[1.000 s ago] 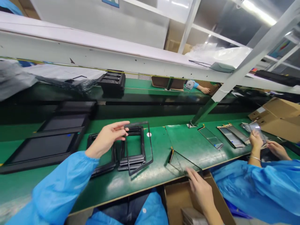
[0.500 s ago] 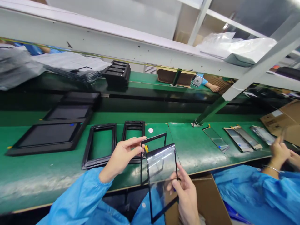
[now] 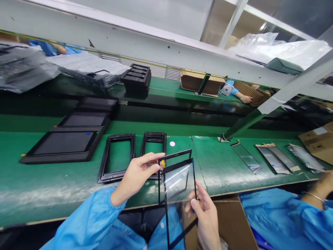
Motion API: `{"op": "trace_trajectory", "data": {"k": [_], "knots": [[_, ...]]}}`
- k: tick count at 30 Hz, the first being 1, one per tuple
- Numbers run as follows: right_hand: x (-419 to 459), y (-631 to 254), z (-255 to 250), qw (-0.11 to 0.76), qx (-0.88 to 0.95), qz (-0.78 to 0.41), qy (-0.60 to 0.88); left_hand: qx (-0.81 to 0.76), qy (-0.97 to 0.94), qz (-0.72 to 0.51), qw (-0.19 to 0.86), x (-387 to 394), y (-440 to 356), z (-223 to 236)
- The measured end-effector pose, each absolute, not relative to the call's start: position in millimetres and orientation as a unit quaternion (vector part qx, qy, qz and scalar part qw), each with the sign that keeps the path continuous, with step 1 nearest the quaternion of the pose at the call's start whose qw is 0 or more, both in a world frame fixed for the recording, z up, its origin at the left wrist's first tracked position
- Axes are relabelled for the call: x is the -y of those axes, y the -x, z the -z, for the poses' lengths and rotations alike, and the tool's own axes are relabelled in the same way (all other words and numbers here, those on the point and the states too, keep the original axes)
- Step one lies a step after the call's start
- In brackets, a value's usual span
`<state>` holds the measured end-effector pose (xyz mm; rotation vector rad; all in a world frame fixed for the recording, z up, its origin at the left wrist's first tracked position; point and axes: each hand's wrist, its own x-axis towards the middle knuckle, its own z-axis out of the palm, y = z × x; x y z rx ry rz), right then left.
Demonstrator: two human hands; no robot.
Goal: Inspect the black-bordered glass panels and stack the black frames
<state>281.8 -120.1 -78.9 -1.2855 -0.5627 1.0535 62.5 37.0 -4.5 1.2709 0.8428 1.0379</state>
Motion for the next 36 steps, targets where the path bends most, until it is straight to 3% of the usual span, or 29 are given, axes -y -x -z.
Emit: {"op": "trace_trajectory", "data": {"k": [36], "knots": [[122, -282, 75, 0.642, 0.238, -0.461, 0.565, -0.353, -0.528, -0.446, 0.63, -34, -64, 10]]}}
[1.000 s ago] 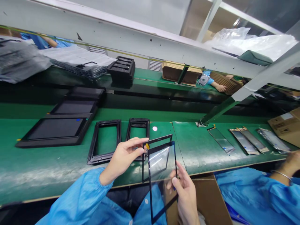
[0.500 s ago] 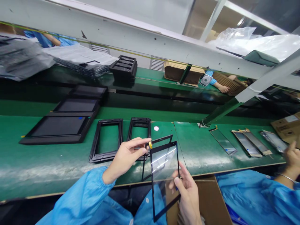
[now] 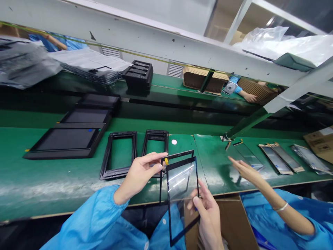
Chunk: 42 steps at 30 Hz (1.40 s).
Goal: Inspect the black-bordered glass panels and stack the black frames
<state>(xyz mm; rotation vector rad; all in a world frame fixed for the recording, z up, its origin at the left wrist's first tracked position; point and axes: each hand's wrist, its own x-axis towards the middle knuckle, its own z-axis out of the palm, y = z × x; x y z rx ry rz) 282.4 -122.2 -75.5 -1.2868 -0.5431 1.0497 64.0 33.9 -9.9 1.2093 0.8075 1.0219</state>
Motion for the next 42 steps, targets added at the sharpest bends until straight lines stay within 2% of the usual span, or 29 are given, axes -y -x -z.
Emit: {"op": "trace_trajectory", "data": {"k": [9, 22, 34, 42], "knots": [[124, -272, 80, 0.649, 0.23, -0.409, 0.599, -0.351, -0.475, -0.414, 0.693, -28, -66, 16], [120, -251, 50, 0.639, 0.209, -0.391, 0.628, -0.351, -0.421, -0.387, 0.742, -29, -61, 23], [118, -247, 49, 0.625, 0.22, -0.381, 0.644, -0.362, -0.414, -0.402, 0.733, -26, -63, 23], [126, -250, 66, 0.601, 0.245, -0.385, 0.656, -0.391, -0.427, -0.392, 0.714, -26, -63, 20]]}}
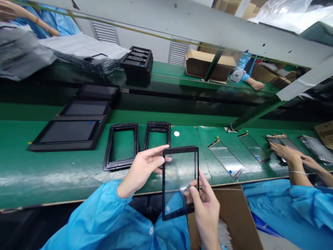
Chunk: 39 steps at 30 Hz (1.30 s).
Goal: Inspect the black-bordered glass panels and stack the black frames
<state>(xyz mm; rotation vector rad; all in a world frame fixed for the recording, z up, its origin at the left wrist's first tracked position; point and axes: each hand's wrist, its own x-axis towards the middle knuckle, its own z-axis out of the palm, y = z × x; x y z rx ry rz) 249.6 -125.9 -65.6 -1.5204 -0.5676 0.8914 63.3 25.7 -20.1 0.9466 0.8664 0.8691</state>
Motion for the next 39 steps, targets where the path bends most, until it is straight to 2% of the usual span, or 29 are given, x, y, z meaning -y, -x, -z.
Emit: {"op": "trace_trajectory", "data": {"k": [5, 6, 10, 12, 22, 26, 29, 33, 36, 39], "knots": [[117, -268, 57, 0.559, 0.387, -0.208, 0.703, -0.418, -0.465, -0.372, 0.686, -24, -63, 13], [111, -273, 50, 0.565, 0.397, -0.202, 0.695, -0.416, -0.478, -0.365, 0.682, -23, -63, 11], [81, -292, 18, 0.58, 0.358, -0.361, 0.636, -0.409, -0.522, -0.351, 0.661, -15, -59, 2], [72, -294, 8, 0.574, 0.345, -0.401, 0.626, -0.408, -0.53, -0.352, 0.655, -12, -57, -2], [72, -276, -3, 0.607, 0.338, -0.361, 0.621, -0.417, -0.564, -0.338, 0.628, -16, -45, 1], [68, -265, -1, 0.594, 0.361, -0.381, 0.609, -0.4, -0.709, -0.325, 0.482, -14, -47, -2], [62, -256, 3, 0.578, 0.372, -0.458, 0.564, -0.326, -0.818, -0.231, 0.414, -13, -55, -10], [60, -275, 5, 0.543, 0.352, -0.541, 0.537, -0.301, -0.804, -0.139, 0.494, -16, -58, -20], [69, -306, 11, 0.492, 0.355, -0.54, 0.584, -0.356, -0.672, -0.187, 0.622, -16, -50, -19], [81, -322, 23, 0.511, 0.294, -0.529, 0.61, -0.395, -0.558, -0.253, 0.685, -14, -43, -9]]}}
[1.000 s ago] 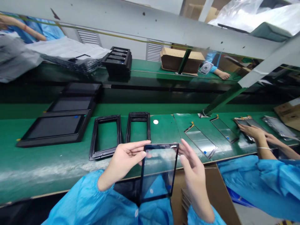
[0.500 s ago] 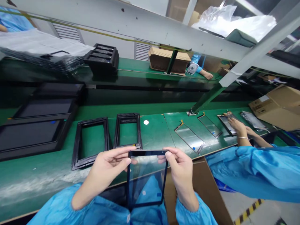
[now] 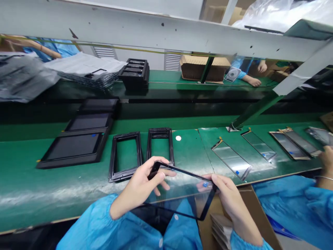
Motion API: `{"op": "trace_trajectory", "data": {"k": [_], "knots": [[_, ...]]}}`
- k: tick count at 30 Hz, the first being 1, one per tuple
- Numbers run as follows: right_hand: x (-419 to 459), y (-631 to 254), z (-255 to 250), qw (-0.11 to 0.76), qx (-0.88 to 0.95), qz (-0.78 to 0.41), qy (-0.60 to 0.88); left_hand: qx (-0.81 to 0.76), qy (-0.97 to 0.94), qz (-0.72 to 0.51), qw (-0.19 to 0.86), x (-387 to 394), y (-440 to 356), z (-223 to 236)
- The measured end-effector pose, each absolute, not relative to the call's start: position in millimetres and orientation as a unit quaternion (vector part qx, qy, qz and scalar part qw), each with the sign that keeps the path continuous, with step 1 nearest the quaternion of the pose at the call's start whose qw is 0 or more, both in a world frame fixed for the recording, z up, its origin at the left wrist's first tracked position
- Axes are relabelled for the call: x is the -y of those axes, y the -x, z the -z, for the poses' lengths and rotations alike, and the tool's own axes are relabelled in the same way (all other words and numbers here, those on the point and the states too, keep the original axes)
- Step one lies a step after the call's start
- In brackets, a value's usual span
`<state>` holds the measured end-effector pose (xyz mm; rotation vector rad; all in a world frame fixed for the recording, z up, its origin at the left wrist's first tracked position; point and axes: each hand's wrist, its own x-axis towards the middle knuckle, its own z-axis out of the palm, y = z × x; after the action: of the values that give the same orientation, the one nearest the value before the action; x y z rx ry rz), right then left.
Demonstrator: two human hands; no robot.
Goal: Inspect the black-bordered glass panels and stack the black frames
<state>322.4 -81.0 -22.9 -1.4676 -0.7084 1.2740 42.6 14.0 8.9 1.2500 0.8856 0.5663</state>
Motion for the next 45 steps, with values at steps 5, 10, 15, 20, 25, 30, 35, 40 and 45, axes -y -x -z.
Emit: {"op": "trace_trajectory", "data": {"k": [5, 10, 15, 20, 25, 30, 35, 40, 45], "knots": [[85, -312, 29, 0.561, 0.25, -0.491, 0.617, -0.423, -0.512, -0.308, 0.681, -10, -41, 7], [81, -300, 15, 0.566, 0.28, -0.468, 0.618, -0.448, -0.487, -0.346, 0.666, -6, -42, 2], [86, -292, 11, 0.587, 0.289, -0.441, 0.614, -0.466, -0.46, -0.367, 0.661, -1, -44, -11], [89, -289, 19, 0.619, 0.269, -0.44, 0.592, -0.469, -0.459, -0.376, 0.654, 0, -44, -8], [89, -287, 15, 0.617, 0.294, -0.403, 0.608, -0.464, -0.571, -0.413, 0.536, -7, -37, 3], [93, -274, 11, 0.587, 0.327, -0.392, 0.629, -0.33, -0.849, -0.343, 0.23, -22, -46, -5], [96, -267, 11, 0.571, 0.346, -0.391, 0.633, -0.201, -0.915, -0.261, 0.234, -30, -66, -5], [90, -270, 11, 0.557, 0.381, -0.408, 0.615, -0.221, -0.898, -0.257, 0.28, -23, -68, 1], [78, -273, 11, 0.534, 0.4, -0.534, 0.52, -0.28, -0.798, -0.198, 0.496, -14, -65, -3]]}}
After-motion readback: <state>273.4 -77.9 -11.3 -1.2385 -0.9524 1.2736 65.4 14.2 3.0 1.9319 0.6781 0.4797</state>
